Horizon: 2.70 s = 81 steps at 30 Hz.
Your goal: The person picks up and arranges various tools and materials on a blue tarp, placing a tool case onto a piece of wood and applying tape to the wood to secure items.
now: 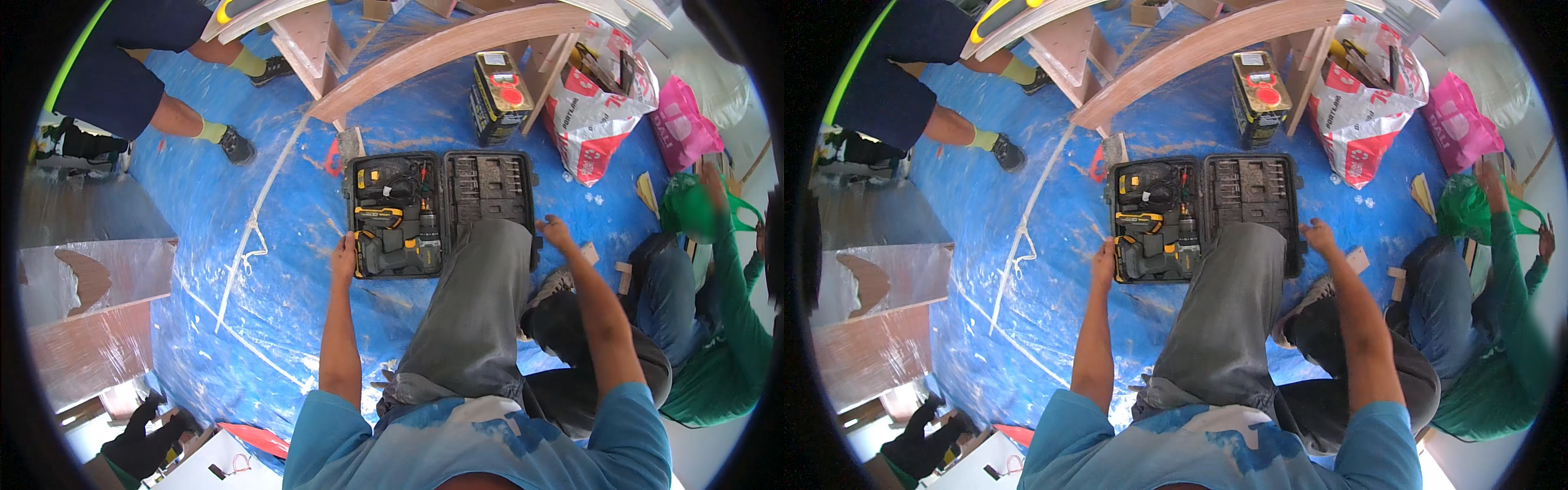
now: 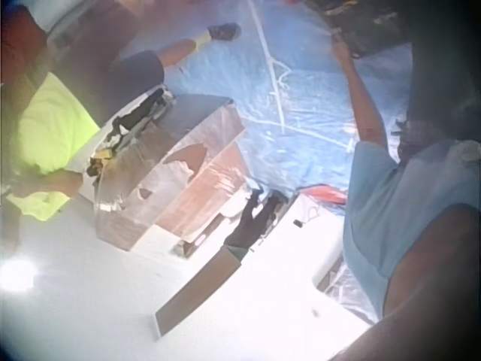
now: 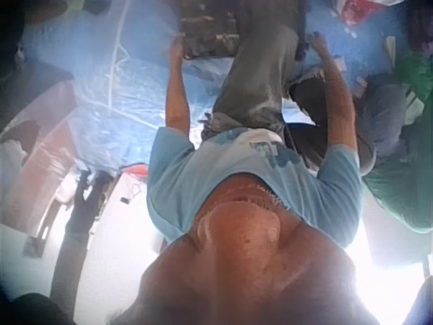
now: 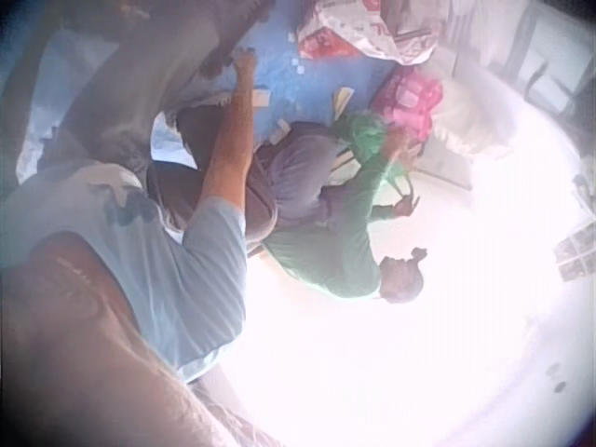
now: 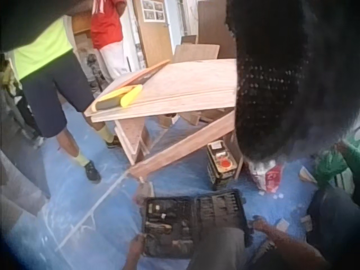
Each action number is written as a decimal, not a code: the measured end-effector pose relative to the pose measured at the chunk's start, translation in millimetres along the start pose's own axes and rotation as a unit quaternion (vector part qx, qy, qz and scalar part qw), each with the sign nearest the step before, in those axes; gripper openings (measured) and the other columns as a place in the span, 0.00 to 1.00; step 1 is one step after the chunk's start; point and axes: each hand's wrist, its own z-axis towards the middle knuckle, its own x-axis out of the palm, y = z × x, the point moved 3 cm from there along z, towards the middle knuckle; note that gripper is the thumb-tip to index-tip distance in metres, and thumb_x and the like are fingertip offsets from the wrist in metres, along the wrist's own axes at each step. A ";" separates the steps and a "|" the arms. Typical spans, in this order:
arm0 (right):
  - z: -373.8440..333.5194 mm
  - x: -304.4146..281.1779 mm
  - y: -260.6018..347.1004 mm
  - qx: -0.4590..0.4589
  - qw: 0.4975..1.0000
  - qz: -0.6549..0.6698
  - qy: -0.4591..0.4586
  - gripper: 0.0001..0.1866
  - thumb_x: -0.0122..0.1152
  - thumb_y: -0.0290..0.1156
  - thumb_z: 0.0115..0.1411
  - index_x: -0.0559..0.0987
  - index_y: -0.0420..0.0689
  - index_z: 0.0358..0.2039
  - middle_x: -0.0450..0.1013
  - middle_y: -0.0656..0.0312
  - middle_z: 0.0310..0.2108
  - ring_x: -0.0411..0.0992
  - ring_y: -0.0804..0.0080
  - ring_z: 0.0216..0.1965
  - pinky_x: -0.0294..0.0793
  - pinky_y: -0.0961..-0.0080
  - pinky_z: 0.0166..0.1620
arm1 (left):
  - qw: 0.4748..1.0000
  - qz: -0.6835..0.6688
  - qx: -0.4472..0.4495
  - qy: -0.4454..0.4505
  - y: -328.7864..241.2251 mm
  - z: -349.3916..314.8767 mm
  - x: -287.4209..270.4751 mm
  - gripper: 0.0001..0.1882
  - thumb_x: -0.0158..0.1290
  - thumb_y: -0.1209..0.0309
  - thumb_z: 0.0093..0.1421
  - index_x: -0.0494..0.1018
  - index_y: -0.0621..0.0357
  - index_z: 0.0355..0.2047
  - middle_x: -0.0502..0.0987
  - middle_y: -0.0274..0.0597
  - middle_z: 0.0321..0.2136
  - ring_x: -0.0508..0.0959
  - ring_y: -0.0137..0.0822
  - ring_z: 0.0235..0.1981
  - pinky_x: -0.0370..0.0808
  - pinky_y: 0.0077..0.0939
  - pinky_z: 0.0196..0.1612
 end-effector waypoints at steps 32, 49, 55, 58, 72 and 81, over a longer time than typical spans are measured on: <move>-62.2 -101.5 125.6 -0.055 0.978 0.003 0.201 0.35 0.61 0.30 0.47 0.72 0.38 0.60 0.78 0.47 0.47 0.76 0.60 0.47 0.73 0.67 0.50 | 0.985 0.046 -0.039 0.162 80.3 -80.1 -10.2 0.20 0.50 0.58 0.69 0.78 0.65 0.46 0.81 0.38 0.37 0.76 0.30 0.40 0.72 0.27 0.47; -104.8 -111.5 152.2 -0.139 0.979 -0.040 0.140 0.26 0.66 0.33 0.42 0.75 0.34 0.41 0.77 0.44 0.33 0.77 0.50 0.39 0.74 0.60 0.42 | 0.878 0.117 0.436 0.158 -91.4 -174.0 205.3 0.18 0.55 0.72 0.62 0.73 0.65 0.51 0.74 0.54 0.50 0.75 0.54 0.51 0.74 0.42 0.53; -118.1 -118.7 159.9 -0.096 0.986 -0.053 0.129 0.27 0.65 0.33 0.41 0.76 0.32 0.42 0.77 0.41 0.33 0.78 0.47 0.39 0.75 0.60 0.42 | 0.875 0.103 0.438 0.178 -121.0 -165.7 264.9 0.17 0.60 0.69 0.60 0.73 0.65 0.46 0.73 0.56 0.43 0.77 0.57 0.44 0.75 0.44 0.48; -95.7 -140.3 192.5 -0.134 0.981 -0.088 0.108 0.26 0.65 0.33 0.41 0.76 0.31 0.42 0.77 0.36 0.37 0.78 0.44 0.42 0.75 0.59 0.44 | 0.905 0.095 0.381 0.166 -132.2 -153.5 280.8 0.18 0.63 0.67 0.58 0.73 0.64 0.44 0.73 0.55 0.40 0.77 0.57 0.42 0.74 0.44 0.46; -164.6 -110.3 329.5 -0.231 0.935 -0.245 0.108 0.36 0.63 0.48 0.53 0.71 0.25 0.49 0.77 0.31 0.39 0.77 0.36 0.44 0.77 0.52 0.51 | 0.975 -0.175 -0.013 0.137 -135.3 -163.7 239.3 0.19 0.48 0.63 0.71 0.76 0.59 0.55 0.81 0.44 0.44 0.79 0.37 0.44 0.75 0.33 0.47; -237.8 -4.5 375.0 -0.238 0.872 -0.296 0.309 0.47 0.57 0.54 0.63 0.56 0.30 0.68 0.67 0.33 0.57 0.70 0.38 0.58 0.69 0.56 0.61 | 0.690 -0.597 -0.286 0.292 -97.9 -183.5 111.6 0.38 0.36 0.36 0.69 0.64 0.50 0.66 0.71 0.46 0.61 0.73 0.50 0.60 0.69 0.49 0.64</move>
